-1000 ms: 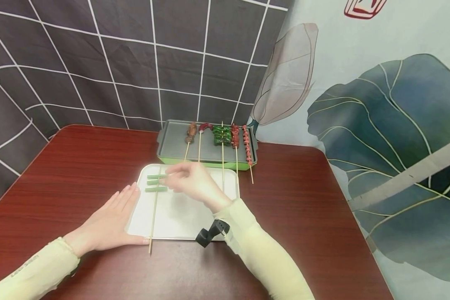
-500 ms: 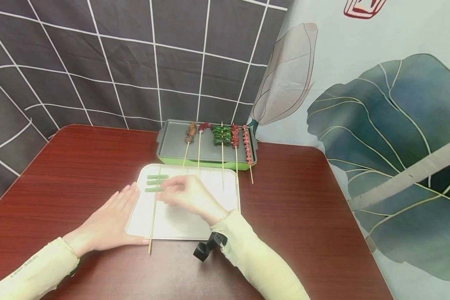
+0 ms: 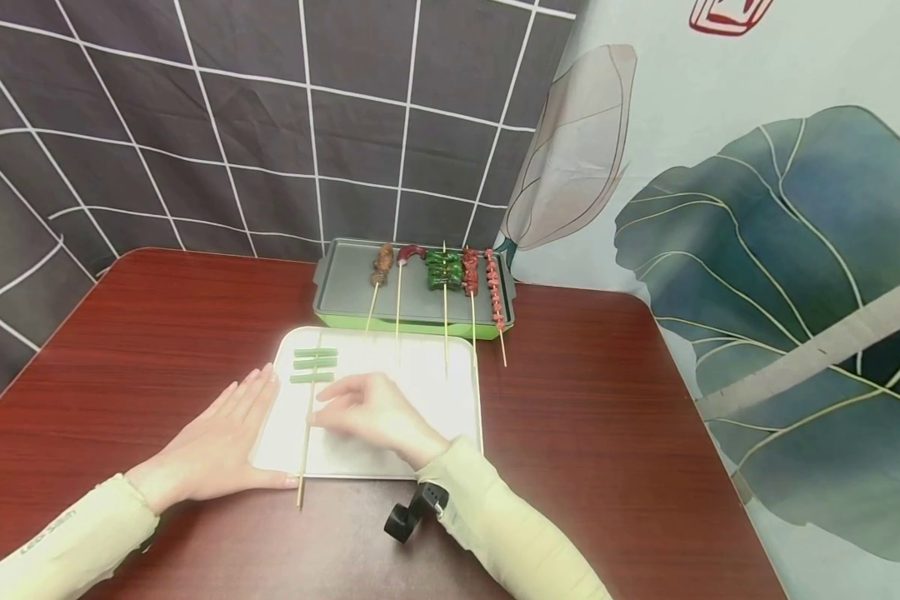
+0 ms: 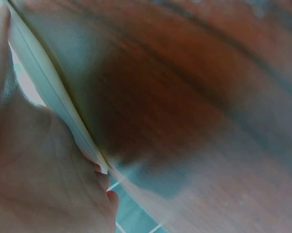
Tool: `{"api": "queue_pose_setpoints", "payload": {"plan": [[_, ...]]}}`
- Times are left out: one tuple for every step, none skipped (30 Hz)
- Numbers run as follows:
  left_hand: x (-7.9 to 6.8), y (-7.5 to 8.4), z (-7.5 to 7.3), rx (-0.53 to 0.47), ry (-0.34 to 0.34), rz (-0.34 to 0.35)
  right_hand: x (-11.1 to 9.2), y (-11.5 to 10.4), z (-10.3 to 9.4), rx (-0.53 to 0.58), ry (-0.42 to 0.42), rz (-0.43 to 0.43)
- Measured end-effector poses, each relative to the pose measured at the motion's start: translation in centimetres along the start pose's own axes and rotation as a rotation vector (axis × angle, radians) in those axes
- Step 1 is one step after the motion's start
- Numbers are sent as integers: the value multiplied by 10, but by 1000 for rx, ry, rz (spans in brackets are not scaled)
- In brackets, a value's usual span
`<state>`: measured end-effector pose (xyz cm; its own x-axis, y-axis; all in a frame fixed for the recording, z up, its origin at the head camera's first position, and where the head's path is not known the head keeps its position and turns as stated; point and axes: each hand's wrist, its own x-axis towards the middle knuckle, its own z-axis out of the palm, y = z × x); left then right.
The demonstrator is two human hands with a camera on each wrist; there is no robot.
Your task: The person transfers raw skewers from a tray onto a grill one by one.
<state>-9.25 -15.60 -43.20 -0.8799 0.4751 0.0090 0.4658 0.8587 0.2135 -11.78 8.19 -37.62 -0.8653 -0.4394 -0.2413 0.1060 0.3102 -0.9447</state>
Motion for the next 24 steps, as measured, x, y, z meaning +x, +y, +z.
{"api": "queue_pose_setpoints", "payload": {"plan": [[0,0,0,0,1,0,0,1,1,0,0,6],[0,0,0,0,1,1,0,3,1,-1,0,11],[0,0,0,-1,1,1,0,4,2,1,0,16],[0,0,0,-2,1,1,0,6,3,6,-1,22],[0,0,0,-2,1,1,1,8,3,11,-1,27],[0,0,0,-2,0,2,1,9,4,17,1,32],[0,0,0,-2,-1,2,2,11,4,25,2,36],[0,0,0,-1,-2,2,2,12,5,30,5,38],[0,0,0,1,-2,2,3,14,6,38,8,42],[0,0,0,3,-3,2,3,15,7,46,12,46],[0,0,1,4,-5,2,4,16,8,56,15,51],[0,-1,1,5,-5,1,5,17,9,64,17,56],[0,-1,1,6,-6,1,5,19,10,74,17,61],[0,-1,1,7,-7,0,6,20,11,83,16,67],[0,-1,1,7,-7,0,7,21,13,92,16,72],[0,-1,1,7,-7,0,7,22,14,102,18,75],[0,-1,1,7,-7,0,8,24,15,110,17,79],[0,-1,1,8,-6,0,8,25,16,116,17,82],[0,-1,1,8,-7,0,9,26,17,119,17,87],[0,-1,1,8,-6,1,9,27,19,121,17,89],[0,-1,1,8,-5,2,10,29,20,122,15,90],[0,-1,1,8,-5,2,10,30,21,124,14,93],[0,-1,0,8,-4,3,10,31,22,124,11,95],[0,-1,0,8,-4,3,10,32,23,125,11,95]]}}
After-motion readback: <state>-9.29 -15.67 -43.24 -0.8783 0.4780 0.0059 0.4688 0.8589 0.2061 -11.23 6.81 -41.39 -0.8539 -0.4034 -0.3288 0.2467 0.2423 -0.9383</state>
